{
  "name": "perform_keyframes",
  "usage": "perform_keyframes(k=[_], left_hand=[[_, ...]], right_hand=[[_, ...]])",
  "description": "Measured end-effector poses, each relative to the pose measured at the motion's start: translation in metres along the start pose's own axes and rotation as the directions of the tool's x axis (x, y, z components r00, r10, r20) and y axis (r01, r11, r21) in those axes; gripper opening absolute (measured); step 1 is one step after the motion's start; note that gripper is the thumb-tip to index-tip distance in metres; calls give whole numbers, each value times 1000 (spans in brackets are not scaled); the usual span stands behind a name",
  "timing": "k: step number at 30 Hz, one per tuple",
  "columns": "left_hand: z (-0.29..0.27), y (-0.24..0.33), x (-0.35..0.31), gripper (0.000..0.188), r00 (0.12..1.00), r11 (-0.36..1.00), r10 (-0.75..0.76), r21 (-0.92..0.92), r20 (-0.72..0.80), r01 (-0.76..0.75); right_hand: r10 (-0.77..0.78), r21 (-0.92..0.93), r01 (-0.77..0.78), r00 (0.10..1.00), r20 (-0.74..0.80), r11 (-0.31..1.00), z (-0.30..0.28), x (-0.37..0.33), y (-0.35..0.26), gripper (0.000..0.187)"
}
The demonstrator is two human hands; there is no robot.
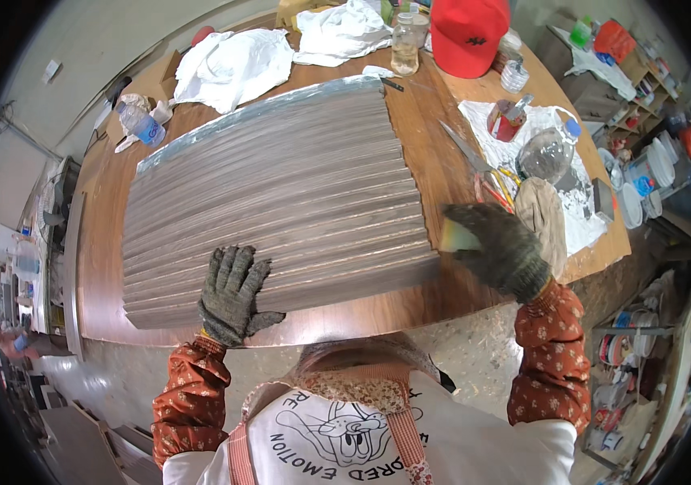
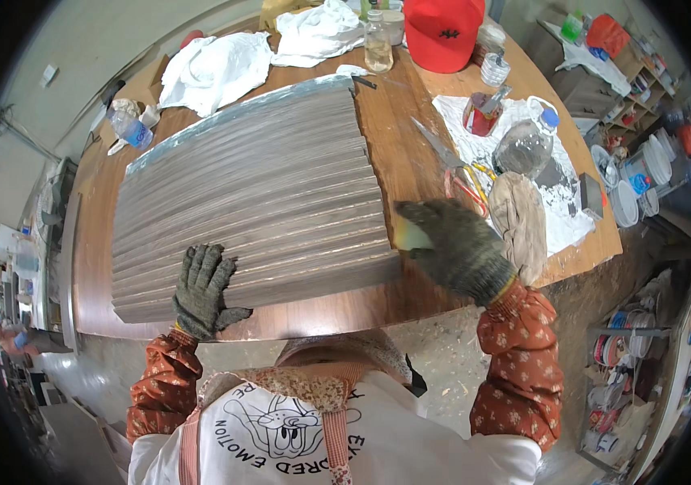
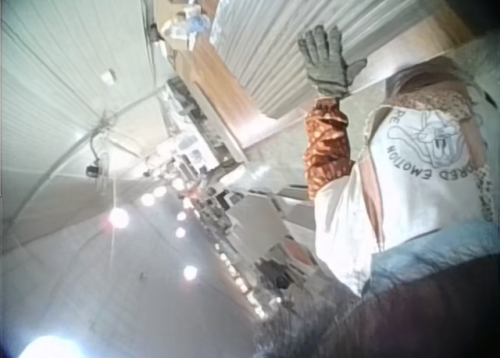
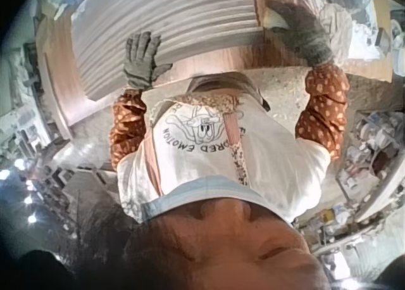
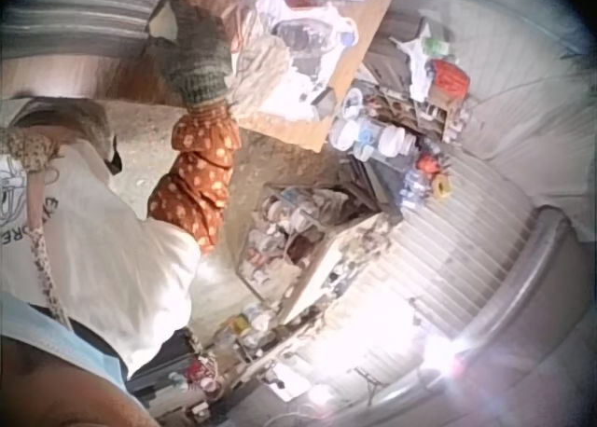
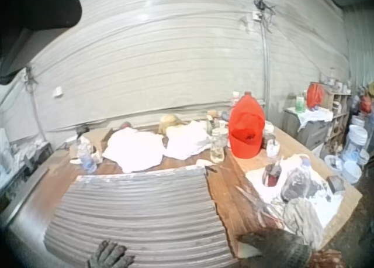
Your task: The person rubs and wipes a grooved wooden panel on a workbench using a sponge and a cloth rag, repeatedly smoothing across the surface and turning the panel.
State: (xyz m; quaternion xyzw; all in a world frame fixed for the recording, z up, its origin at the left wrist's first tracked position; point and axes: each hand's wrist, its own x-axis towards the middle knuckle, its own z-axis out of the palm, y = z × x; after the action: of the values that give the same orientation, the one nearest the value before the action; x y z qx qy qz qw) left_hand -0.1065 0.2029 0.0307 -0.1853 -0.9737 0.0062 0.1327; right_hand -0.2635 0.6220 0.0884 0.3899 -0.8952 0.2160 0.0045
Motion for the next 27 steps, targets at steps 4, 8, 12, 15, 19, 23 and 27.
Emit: perform_keyframes(k=[4,8,12,15,19,23,27], left_hand=[[0,-1,0,89,999,1000,-15,21,33,15],[5,-2,-1,91,1000,1000,-6,16,17,5],[1,-1,-7,91,999,999,-29,36,21,29],[-1,-1,-6,90,998,998,-53,17,42,53],[2,-2,-5,89,1000,1000,-24,11,9,24],[4,-3,-1,90,1000,1000,-23,-10,3,23],[1,-2,-8,91,999,1000,-30,7,12,30]], right_hand=[[-74,36,82,980,-186,996,18,17,-27,55],[-243,122,243,970,-19,962,61,52,-78,57],[-189,83,196,979,-81,977,45,31,-50,56],[-58,-68,57,998,-22,996,9,9,-10,55],[-134,-12,134,984,-114,991,13,11,-11,56],[-311,23,315,944,-112,949,59,37,-36,58],[-129,53,127,991,23,990,29,18,-8,62]])
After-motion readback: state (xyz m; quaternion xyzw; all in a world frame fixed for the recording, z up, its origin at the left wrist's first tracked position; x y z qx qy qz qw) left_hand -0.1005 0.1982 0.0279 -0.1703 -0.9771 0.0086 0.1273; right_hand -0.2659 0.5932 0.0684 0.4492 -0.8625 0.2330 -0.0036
